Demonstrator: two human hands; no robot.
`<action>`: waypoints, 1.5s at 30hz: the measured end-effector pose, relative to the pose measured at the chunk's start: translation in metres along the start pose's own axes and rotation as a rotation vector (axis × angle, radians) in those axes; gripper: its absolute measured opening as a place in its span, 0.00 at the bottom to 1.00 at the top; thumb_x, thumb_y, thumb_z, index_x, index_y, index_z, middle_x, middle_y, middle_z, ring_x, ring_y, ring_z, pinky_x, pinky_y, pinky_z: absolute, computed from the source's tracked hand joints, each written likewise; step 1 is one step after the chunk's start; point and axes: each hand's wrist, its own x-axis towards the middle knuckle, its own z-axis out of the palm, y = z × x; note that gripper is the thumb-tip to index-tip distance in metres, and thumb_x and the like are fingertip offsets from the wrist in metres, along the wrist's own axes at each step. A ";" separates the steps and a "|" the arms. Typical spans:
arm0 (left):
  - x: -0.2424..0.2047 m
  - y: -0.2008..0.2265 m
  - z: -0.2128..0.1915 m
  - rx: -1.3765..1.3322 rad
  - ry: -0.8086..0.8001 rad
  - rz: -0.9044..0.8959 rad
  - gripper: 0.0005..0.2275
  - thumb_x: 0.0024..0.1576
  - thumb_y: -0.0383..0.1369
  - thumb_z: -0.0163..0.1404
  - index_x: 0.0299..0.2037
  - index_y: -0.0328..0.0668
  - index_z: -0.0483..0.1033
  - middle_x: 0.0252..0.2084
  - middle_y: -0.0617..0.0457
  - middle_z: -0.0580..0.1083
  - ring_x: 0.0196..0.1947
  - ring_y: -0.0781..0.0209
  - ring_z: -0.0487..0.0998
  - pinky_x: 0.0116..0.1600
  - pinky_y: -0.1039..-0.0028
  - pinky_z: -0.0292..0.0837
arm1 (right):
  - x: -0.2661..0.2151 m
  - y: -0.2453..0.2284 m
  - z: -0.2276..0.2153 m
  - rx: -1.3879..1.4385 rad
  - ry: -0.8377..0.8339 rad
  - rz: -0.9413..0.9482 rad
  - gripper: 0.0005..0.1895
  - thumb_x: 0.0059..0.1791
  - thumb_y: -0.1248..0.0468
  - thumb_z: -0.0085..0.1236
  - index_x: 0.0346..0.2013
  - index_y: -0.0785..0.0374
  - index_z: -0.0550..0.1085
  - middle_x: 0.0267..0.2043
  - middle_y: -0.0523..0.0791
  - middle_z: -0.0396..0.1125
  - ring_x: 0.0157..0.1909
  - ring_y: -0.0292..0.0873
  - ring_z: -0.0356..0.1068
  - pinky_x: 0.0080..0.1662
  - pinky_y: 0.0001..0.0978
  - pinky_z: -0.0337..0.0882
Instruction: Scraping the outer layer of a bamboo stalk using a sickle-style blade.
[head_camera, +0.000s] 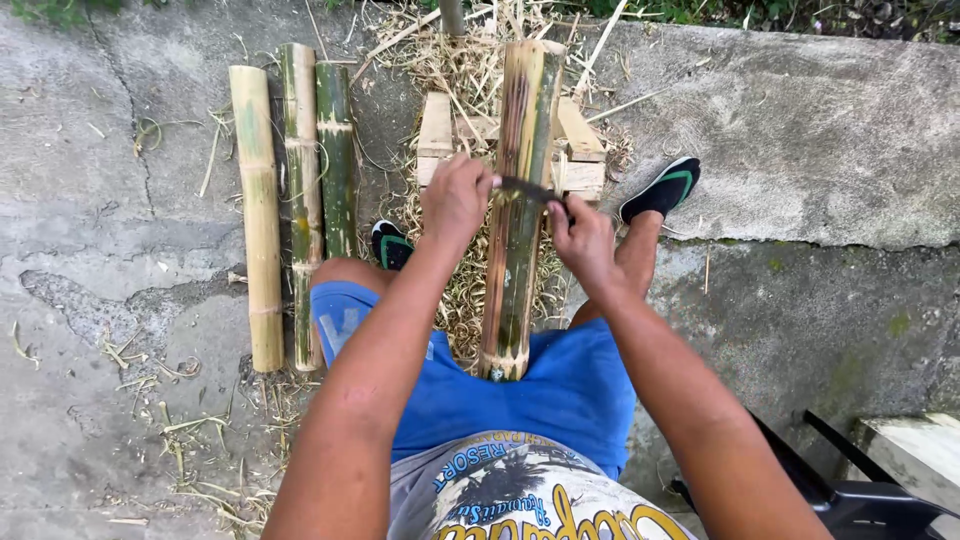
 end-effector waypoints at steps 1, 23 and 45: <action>-0.020 0.003 -0.005 -0.002 0.002 0.007 0.10 0.62 0.36 0.55 0.28 0.46 0.74 0.30 0.58 0.68 0.29 0.63 0.68 0.30 0.69 0.65 | -0.017 0.002 0.001 -0.003 0.006 -0.001 0.17 0.59 0.59 0.52 0.28 0.64 0.69 0.16 0.47 0.65 0.13 0.40 0.63 0.18 0.40 0.59; 0.125 0.016 -0.005 -0.003 0.050 -0.040 0.08 0.59 0.37 0.56 0.33 0.42 0.77 0.35 0.55 0.71 0.33 0.62 0.70 0.31 0.73 0.69 | 0.133 0.014 -0.017 -0.063 -0.018 -0.006 0.19 0.59 0.55 0.54 0.28 0.64 0.72 0.15 0.44 0.63 0.15 0.38 0.58 0.22 0.41 0.55; 0.073 -0.007 0.009 -0.037 0.063 0.032 0.09 0.58 0.38 0.57 0.29 0.48 0.75 0.32 0.60 0.70 0.31 0.65 0.70 0.31 0.74 0.69 | 0.067 -0.009 -0.013 -0.153 0.024 -0.014 0.18 0.59 0.57 0.55 0.27 0.62 0.69 0.15 0.45 0.64 0.13 0.43 0.61 0.18 0.43 0.57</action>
